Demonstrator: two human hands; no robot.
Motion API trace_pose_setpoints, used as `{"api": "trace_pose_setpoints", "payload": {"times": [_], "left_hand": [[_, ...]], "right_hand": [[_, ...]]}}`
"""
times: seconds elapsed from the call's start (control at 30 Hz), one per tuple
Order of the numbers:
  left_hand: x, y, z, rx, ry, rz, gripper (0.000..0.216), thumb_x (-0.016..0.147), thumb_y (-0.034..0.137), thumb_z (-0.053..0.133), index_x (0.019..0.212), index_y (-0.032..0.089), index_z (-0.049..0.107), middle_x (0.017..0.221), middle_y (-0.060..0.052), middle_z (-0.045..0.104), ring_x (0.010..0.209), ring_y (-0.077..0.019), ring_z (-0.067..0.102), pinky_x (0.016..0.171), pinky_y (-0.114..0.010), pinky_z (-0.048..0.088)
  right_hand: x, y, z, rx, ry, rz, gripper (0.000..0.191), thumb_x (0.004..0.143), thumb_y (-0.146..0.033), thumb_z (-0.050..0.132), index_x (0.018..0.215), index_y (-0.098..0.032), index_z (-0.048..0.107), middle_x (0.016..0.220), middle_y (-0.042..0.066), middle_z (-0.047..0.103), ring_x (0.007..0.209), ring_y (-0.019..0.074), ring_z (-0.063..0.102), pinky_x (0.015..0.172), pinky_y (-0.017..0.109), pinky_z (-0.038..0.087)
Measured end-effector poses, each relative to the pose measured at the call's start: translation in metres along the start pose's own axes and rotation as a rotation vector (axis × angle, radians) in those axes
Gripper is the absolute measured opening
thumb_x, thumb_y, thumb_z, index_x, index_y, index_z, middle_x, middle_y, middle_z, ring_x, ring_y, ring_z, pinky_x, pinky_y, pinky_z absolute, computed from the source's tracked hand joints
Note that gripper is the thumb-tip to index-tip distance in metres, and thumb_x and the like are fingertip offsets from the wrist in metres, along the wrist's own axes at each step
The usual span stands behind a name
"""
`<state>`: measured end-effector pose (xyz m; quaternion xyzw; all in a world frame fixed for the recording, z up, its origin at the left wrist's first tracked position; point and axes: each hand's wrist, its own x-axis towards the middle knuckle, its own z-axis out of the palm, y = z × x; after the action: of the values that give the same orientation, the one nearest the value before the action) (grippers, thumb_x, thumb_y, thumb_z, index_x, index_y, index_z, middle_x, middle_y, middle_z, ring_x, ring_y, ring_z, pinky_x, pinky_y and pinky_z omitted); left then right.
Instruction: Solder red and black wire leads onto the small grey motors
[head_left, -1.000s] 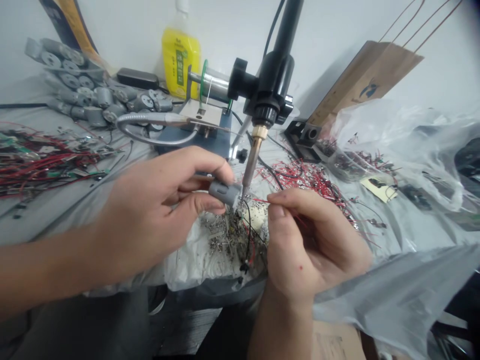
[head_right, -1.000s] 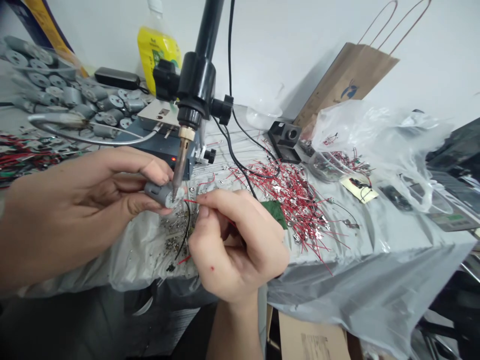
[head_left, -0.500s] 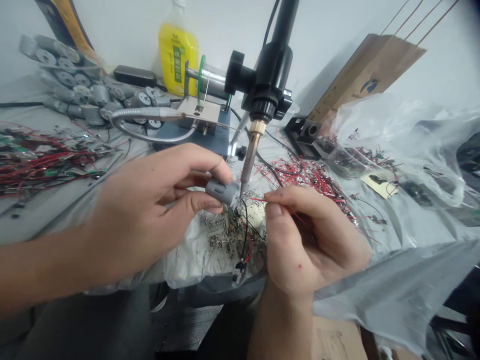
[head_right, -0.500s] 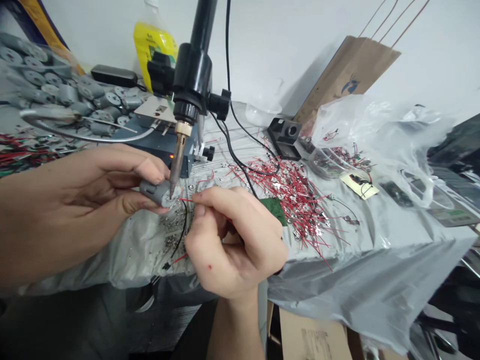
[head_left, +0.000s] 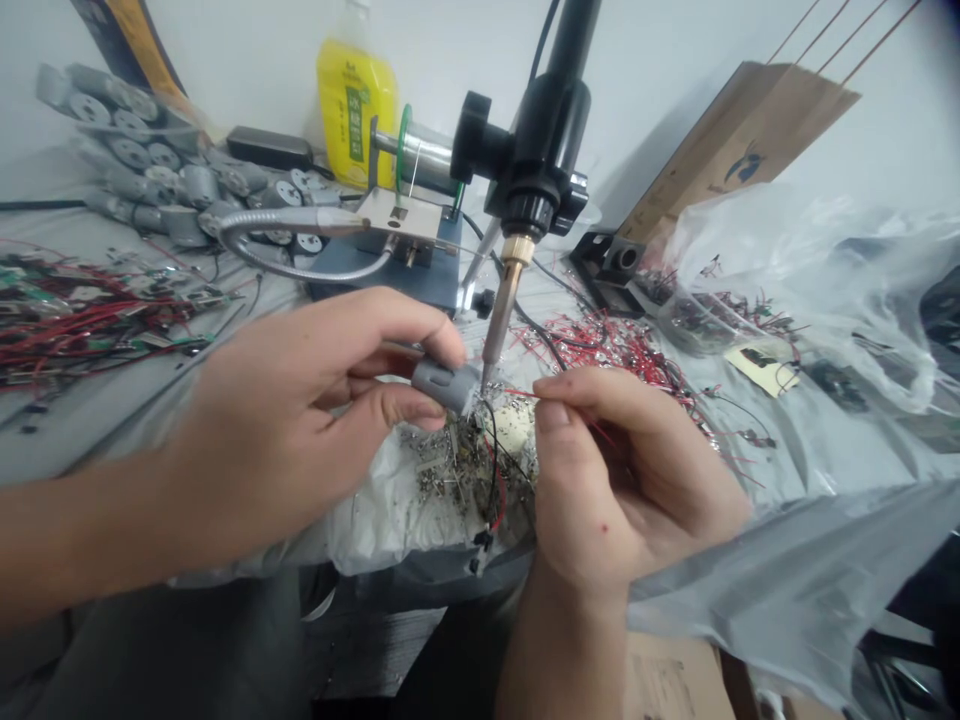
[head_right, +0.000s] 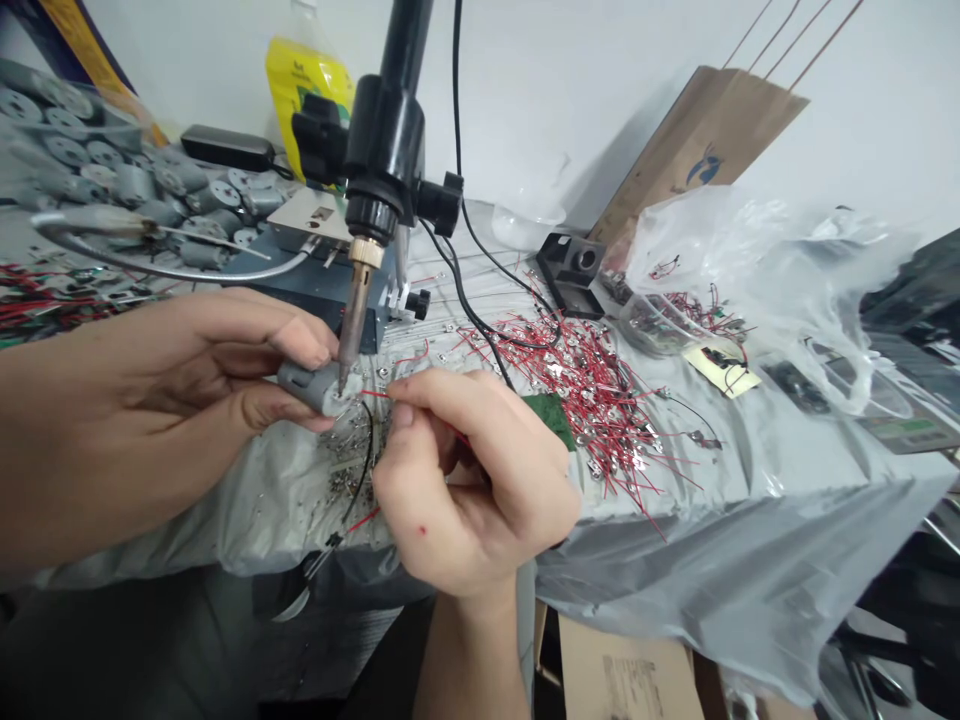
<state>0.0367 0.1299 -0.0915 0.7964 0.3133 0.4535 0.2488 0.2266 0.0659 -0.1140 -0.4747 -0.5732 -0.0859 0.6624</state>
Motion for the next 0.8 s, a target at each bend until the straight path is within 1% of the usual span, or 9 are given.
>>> {"api": "trace_pose_setpoints", "payload": {"times": [0.1,0.2,0.27,0.37,0.47,0.57,0.63,0.7,0.8], "left_hand": [[0.0,0.0,0.001,-0.042,0.004,-0.025,0.025,0.103,0.012,0.071,0.116,0.031,0.079,0.109,0.012,0.082,0.089,-0.0033,0.081,0.087,-0.003,0.065],[0.001,0.002,0.002,-0.004,0.044,-0.031,0.022,0.103,0.015,0.074,0.116,0.031,0.08,0.108,0.01,0.083,0.089,-0.0049,0.082,0.088,-0.005,0.067],[0.0,0.001,0.003,-0.028,0.023,-0.038,0.02,0.102,0.016,0.075,0.115,0.031,0.079,0.107,0.009,0.083,0.087,-0.0071,0.083,0.086,-0.008,0.069],[0.0,-0.003,0.004,-0.145,-0.058,-0.056,0.022,0.101,0.013,0.068,0.112,0.031,0.075,0.109,0.004,0.083,0.086,-0.0133,0.085,0.08,-0.018,0.075],[0.002,-0.009,0.002,-0.054,-0.116,0.027,0.021,0.101,0.013,0.066,0.111,0.029,0.074,0.111,-0.001,0.085,0.09,-0.0192,0.085,0.082,-0.028,0.076],[0.004,-0.016,-0.004,0.074,-0.15,0.118,0.017,0.102,0.018,0.071,0.113,0.03,0.075,0.109,0.0,0.088,0.094,-0.0216,0.085,0.091,-0.033,0.073],[0.004,-0.023,-0.009,0.125,-0.192,0.132,0.017,0.102,0.021,0.071,0.115,0.031,0.076,0.111,0.0,0.088,0.101,-0.0238,0.085,0.1,-0.036,0.071],[0.005,-0.031,-0.013,0.181,-0.291,0.145,0.016,0.103,0.023,0.07,0.115,0.031,0.077,0.114,-0.001,0.087,0.108,-0.0259,0.084,0.104,-0.039,0.069],[0.007,-0.04,-0.014,0.224,-0.452,0.185,0.018,0.104,0.021,0.068,0.115,0.029,0.079,0.116,-0.003,0.087,0.114,-0.0281,0.083,0.103,-0.041,0.069]], "right_hand": [[-0.001,0.0,0.0,0.0,-0.008,0.007,0.016,0.098,-0.013,0.075,0.101,-0.028,0.081,0.078,0.0,0.071,0.065,0.015,0.06,0.052,0.032,0.042],[0.0,0.001,-0.001,0.018,-0.012,0.001,0.017,0.098,-0.012,0.074,0.101,-0.027,0.08,0.076,-0.001,0.07,0.063,0.0139,0.059,0.051,0.031,0.041],[0.002,0.003,-0.002,0.044,-0.018,-0.028,0.018,0.097,-0.009,0.074,0.1,-0.026,0.08,0.075,-0.003,0.068,0.063,0.0121,0.059,0.052,0.029,0.041],[0.006,0.004,-0.003,0.073,-0.046,-0.048,0.019,0.095,-0.005,0.072,0.099,-0.023,0.079,0.073,-0.004,0.067,0.064,0.0092,0.06,0.054,0.024,0.042],[0.009,0.004,-0.002,0.083,-0.056,-0.058,0.02,0.093,-0.003,0.071,0.099,-0.021,0.077,0.073,-0.004,0.067,0.063,0.0087,0.06,0.054,0.024,0.042],[0.01,0.003,-0.002,0.089,-0.057,-0.062,0.019,0.093,-0.003,0.07,0.098,-0.019,0.077,0.073,-0.004,0.069,0.06,0.0084,0.058,0.052,0.025,0.041],[0.009,0.003,-0.003,0.087,-0.058,-0.06,0.018,0.093,-0.003,0.07,0.097,-0.019,0.078,0.073,-0.003,0.069,0.059,0.0082,0.057,0.052,0.025,0.04],[0.008,0.003,-0.004,0.074,-0.052,-0.065,0.017,0.093,-0.005,0.07,0.096,-0.019,0.079,0.073,-0.003,0.069,0.059,0.0086,0.058,0.052,0.025,0.041],[0.009,0.005,-0.008,0.036,-0.03,-0.072,0.017,0.094,-0.006,0.072,0.097,-0.021,0.08,0.073,-0.003,0.069,0.06,0.0097,0.061,0.052,0.025,0.043]]}}
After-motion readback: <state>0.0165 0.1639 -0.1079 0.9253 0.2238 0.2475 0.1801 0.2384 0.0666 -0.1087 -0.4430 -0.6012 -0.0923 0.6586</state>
